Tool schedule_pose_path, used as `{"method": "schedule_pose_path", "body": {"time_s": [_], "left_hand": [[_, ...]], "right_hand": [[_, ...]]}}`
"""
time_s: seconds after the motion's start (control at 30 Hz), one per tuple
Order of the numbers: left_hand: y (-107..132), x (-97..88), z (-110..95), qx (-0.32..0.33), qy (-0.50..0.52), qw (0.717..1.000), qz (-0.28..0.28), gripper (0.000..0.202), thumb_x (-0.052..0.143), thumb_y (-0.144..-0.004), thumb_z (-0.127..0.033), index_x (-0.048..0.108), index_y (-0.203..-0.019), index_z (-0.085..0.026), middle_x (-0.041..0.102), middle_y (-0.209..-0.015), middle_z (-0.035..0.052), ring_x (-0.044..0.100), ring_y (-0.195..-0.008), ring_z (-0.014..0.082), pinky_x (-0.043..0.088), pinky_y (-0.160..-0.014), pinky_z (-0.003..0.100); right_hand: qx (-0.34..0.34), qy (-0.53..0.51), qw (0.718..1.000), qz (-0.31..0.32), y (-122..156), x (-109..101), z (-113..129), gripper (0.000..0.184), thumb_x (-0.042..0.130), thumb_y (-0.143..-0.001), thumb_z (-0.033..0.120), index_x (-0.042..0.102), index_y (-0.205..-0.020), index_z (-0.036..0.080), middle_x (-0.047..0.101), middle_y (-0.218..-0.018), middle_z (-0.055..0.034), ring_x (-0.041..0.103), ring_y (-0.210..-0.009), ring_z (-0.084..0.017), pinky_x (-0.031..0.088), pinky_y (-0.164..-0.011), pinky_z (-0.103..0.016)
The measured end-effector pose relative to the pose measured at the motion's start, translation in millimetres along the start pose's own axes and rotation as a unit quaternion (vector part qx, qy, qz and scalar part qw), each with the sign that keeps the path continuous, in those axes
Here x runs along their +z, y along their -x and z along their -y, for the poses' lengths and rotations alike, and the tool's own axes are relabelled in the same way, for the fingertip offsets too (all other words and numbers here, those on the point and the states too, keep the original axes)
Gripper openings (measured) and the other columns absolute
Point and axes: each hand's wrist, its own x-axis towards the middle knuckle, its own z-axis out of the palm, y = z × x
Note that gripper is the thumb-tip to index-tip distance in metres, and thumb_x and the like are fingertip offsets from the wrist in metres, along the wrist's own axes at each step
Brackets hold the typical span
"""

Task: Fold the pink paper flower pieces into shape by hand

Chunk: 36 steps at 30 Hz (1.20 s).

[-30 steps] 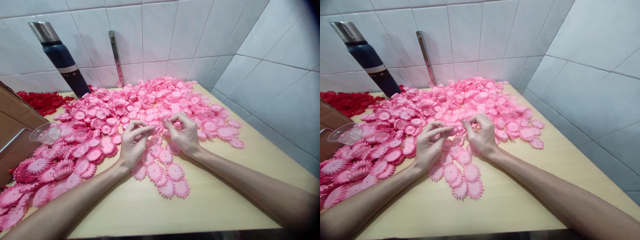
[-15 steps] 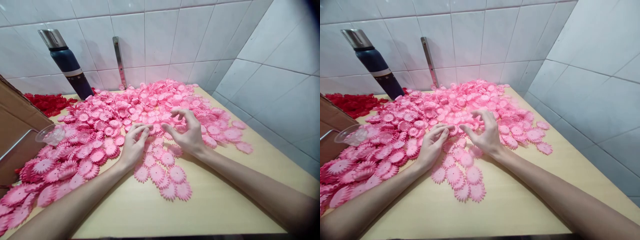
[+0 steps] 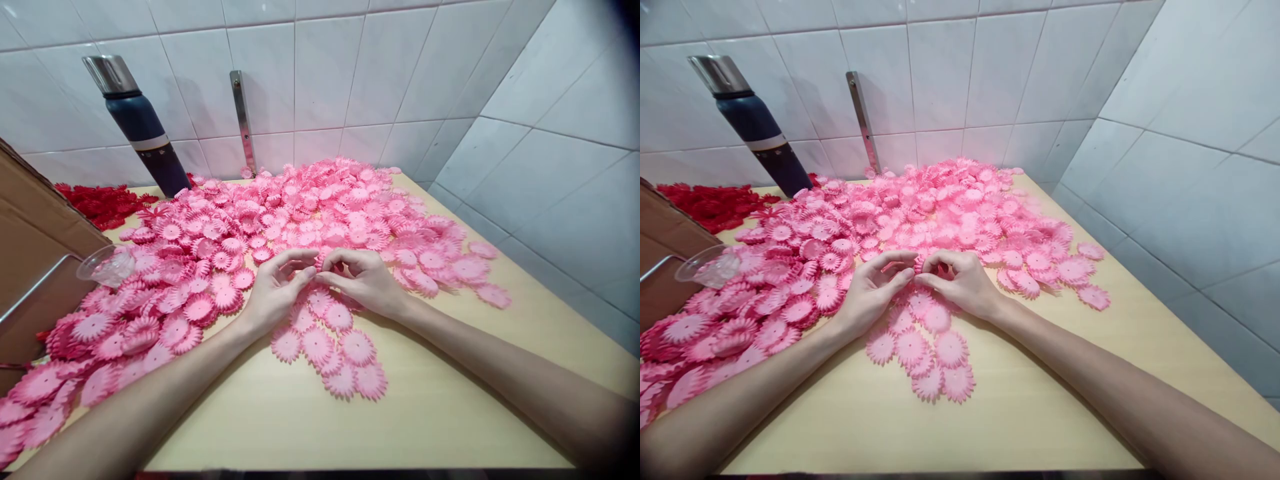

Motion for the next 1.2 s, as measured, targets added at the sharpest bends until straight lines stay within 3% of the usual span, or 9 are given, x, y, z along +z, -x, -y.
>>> {"method": "schedule_pose_path", "body": {"time_s": [0.27, 0.43, 0.67, 0.8, 0.93, 1.2], "left_hand": [[-3, -2.6, 5, -0.007, 0.025, 0.999, -0.019, 0.02, 0.071, -0.078, -0.021, 0.07, -0.097, -0.019, 0.069, -0.102, 0.0052, 0.064, -0.093, 0.0149, 0.052, -0.088, 0.031], [-2, -3.8, 6, -0.027, 0.027, 0.999, -0.021, 0.025, 0.075, -0.074, -0.023, 0.069, -0.098, -0.02, 0.068, -0.1, 0.0055, 0.064, -0.09, 0.015, 0.055, -0.08, 0.03], [-1, -3.3, 4, -0.018, 0.013, 0.998, -0.055, 0.022, 0.077, -0.07, -0.021, 0.067, -0.089, -0.018, 0.066, -0.093, 0.0035, 0.062, -0.083, 0.0136, 0.054, -0.078, 0.028], [-3, -4.4, 7, -0.009, 0.012, 0.997, -0.077, 0.017, 0.072, -0.075, -0.023, 0.062, -0.087, -0.017, 0.062, -0.09, 0.0033, 0.06, -0.082, 0.0137, 0.055, -0.069, 0.025], [-5, -2.3, 7, 0.027, -0.011, 0.994, -0.102, 0.016, 0.069, -0.077, -0.018, 0.058, -0.088, -0.018, 0.059, -0.093, 0.0017, 0.057, -0.082, 0.0106, 0.051, -0.075, 0.023], [-3, 5.5, 2, 0.095, -0.026, 0.988, -0.115, 0.012, 0.063, -0.081, -0.015, 0.054, -0.087, -0.02, 0.055, -0.088, 0.0004, 0.054, -0.08, 0.0111, 0.048, -0.076, 0.024]], "right_hand": [[0.017, -0.025, 1.0, -0.009, 0, -2, 2, 0.015, 0.071, -0.078, 0.034, 0.071, -0.081, 0.019, 0.07, -0.074, -0.0007, 0.058, -0.061, -0.012, 0.047, -0.058, -0.027], [0.049, -0.091, 0.995, 0.018, 0, -5, 2, 0.018, 0.066, -0.083, 0.035, 0.072, -0.088, 0.019, 0.073, -0.082, -0.0035, 0.066, -0.072, -0.016, 0.053, -0.065, -0.03], [0.065, -0.099, 0.991, 0.053, 0, -4, 3, 0.018, 0.06, -0.088, 0.034, 0.07, -0.088, 0.018, 0.07, -0.079, -0.0027, 0.064, -0.071, -0.015, 0.051, -0.062, -0.028], [0.084, -0.059, 0.994, -0.039, -2, -6, -2, 0.019, 0.061, -0.087, 0.036, 0.066, -0.084, 0.017, 0.066, -0.075, -0.0019, 0.059, -0.065, -0.013, 0.048, -0.059, -0.027], [0.086, -0.031, 0.984, -0.155, -4, -4, -8, 0.02, 0.06, -0.087, 0.036, 0.063, -0.083, 0.017, 0.063, -0.076, -0.0023, 0.057, -0.066, -0.014, 0.046, -0.061, -0.028], [0.071, -0.018, 0.971, -0.228, -7, 4, -8, 0.02, 0.058, -0.089, 0.037, 0.062, -0.084, 0.018, 0.063, -0.077, -0.0024, 0.058, -0.071, -0.015, 0.046, -0.066, -0.03]]}}
